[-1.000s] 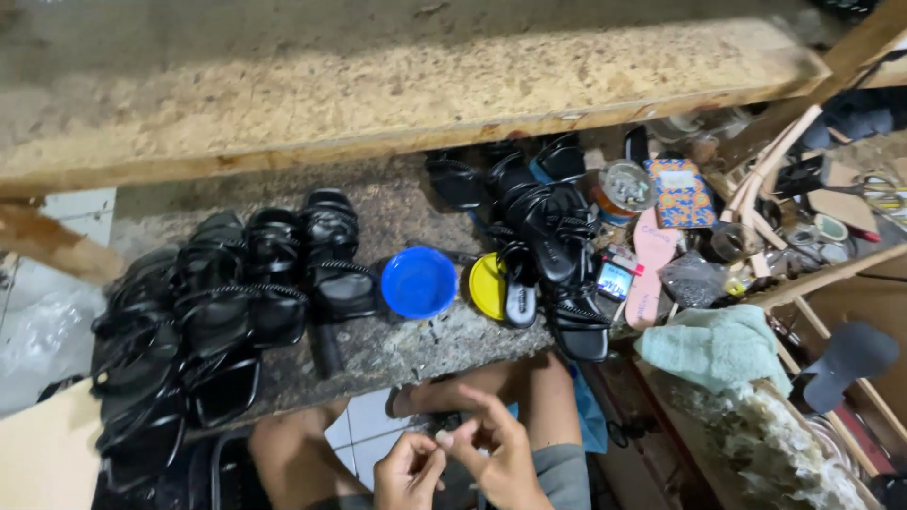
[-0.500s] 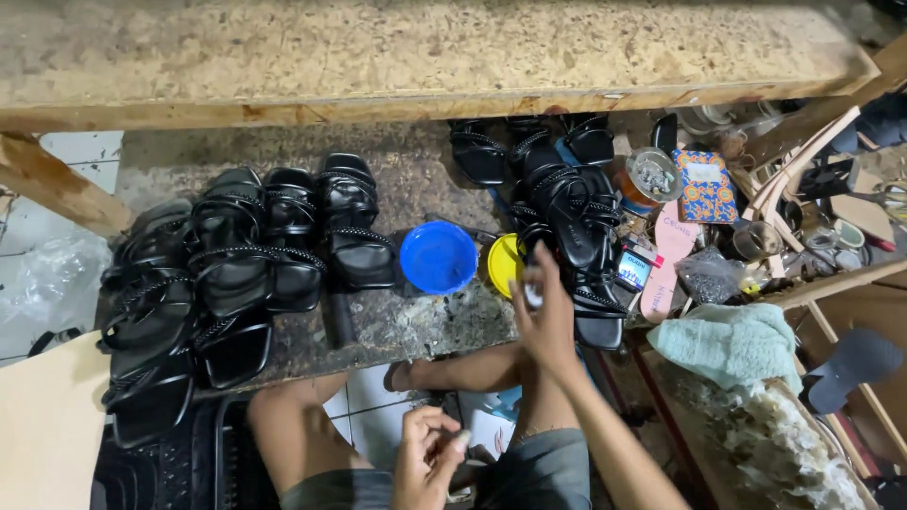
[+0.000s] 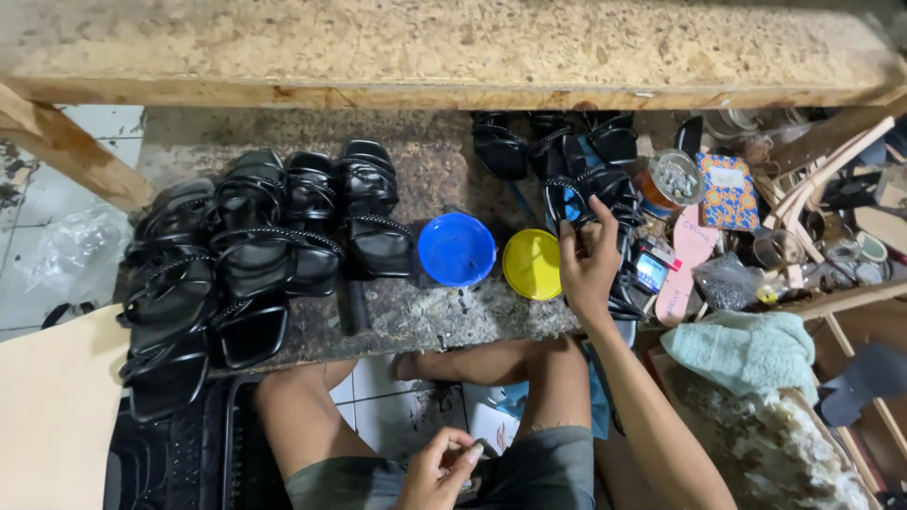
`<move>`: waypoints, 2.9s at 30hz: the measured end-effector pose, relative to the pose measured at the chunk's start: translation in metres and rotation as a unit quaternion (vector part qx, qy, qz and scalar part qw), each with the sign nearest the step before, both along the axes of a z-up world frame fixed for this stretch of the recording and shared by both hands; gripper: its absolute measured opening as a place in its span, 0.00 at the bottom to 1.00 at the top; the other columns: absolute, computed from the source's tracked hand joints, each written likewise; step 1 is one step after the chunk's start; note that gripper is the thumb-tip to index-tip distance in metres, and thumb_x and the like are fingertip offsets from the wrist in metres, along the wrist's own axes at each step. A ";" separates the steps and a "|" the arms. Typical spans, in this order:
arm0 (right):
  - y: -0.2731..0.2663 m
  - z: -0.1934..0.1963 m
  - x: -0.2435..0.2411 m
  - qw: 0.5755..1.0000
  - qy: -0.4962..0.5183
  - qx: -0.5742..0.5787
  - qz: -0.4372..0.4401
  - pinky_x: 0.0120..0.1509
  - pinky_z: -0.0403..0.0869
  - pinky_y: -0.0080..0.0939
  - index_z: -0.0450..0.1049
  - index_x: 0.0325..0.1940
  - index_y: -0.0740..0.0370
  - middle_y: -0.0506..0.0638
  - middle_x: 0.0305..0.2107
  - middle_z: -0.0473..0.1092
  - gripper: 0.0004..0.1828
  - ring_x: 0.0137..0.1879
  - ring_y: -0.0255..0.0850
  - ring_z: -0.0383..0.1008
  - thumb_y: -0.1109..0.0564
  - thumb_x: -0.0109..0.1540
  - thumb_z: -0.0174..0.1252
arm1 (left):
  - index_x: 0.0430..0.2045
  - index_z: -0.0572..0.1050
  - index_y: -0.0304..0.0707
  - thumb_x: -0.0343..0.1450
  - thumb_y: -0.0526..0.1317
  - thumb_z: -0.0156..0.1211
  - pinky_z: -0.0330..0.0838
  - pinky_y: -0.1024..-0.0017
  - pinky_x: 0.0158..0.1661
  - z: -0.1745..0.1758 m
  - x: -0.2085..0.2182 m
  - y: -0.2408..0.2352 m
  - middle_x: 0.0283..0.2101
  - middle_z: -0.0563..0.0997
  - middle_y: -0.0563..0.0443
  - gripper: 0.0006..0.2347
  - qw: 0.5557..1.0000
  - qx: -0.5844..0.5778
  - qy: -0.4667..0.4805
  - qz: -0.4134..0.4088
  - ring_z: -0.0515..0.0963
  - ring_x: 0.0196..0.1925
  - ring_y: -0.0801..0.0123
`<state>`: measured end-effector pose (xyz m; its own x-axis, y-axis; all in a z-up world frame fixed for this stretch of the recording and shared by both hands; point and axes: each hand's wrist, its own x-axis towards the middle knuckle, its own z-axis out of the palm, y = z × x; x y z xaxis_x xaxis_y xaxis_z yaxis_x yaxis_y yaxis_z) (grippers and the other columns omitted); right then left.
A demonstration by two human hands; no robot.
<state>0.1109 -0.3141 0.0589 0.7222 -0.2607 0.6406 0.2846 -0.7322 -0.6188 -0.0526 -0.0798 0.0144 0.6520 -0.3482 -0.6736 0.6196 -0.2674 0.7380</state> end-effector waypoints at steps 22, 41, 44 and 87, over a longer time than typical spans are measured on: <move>0.110 0.022 -0.176 0.922 0.093 0.211 0.311 0.34 0.77 0.33 0.51 0.56 0.67 0.57 0.33 0.68 0.33 0.32 0.39 0.75 0.66 0.51 0.59 | 0.51 0.58 0.34 0.58 0.64 0.51 0.69 0.68 0.42 0.057 0.022 -0.006 0.41 0.71 0.42 0.36 0.821 -0.483 -0.154 0.262 0.73 0.43 0.62; 0.096 0.066 -0.141 0.936 0.189 0.170 0.244 0.27 0.59 0.28 0.53 0.58 0.65 0.50 0.29 0.67 0.30 0.25 0.31 0.57 0.50 0.56 0.50 | 0.51 0.53 0.55 0.51 0.47 0.71 0.59 0.50 0.51 0.027 0.003 0.007 0.56 0.48 0.30 0.37 0.843 0.097 -0.520 0.101 0.53 0.60 0.41; 0.090 0.071 -0.127 0.943 0.232 0.120 0.208 0.27 0.60 0.26 0.57 0.57 0.63 0.47 0.26 0.68 0.31 0.24 0.29 0.59 0.58 0.51 0.57 | 0.52 0.52 0.44 0.52 0.45 0.69 0.55 0.58 0.52 0.030 0.001 0.020 0.56 0.55 0.34 0.37 0.890 0.044 -0.441 0.108 0.55 0.59 0.51; 0.142 0.069 -0.189 0.954 0.172 0.053 0.241 0.74 0.28 0.59 0.45 0.65 0.47 0.50 0.65 0.32 0.27 0.72 0.54 0.20 0.35 0.67 0.18 | 0.57 0.55 0.61 0.61 0.42 0.61 0.50 0.54 0.62 0.098 0.026 0.041 0.60 0.55 0.36 0.29 0.792 -0.466 -0.394 -0.013 0.54 0.65 0.51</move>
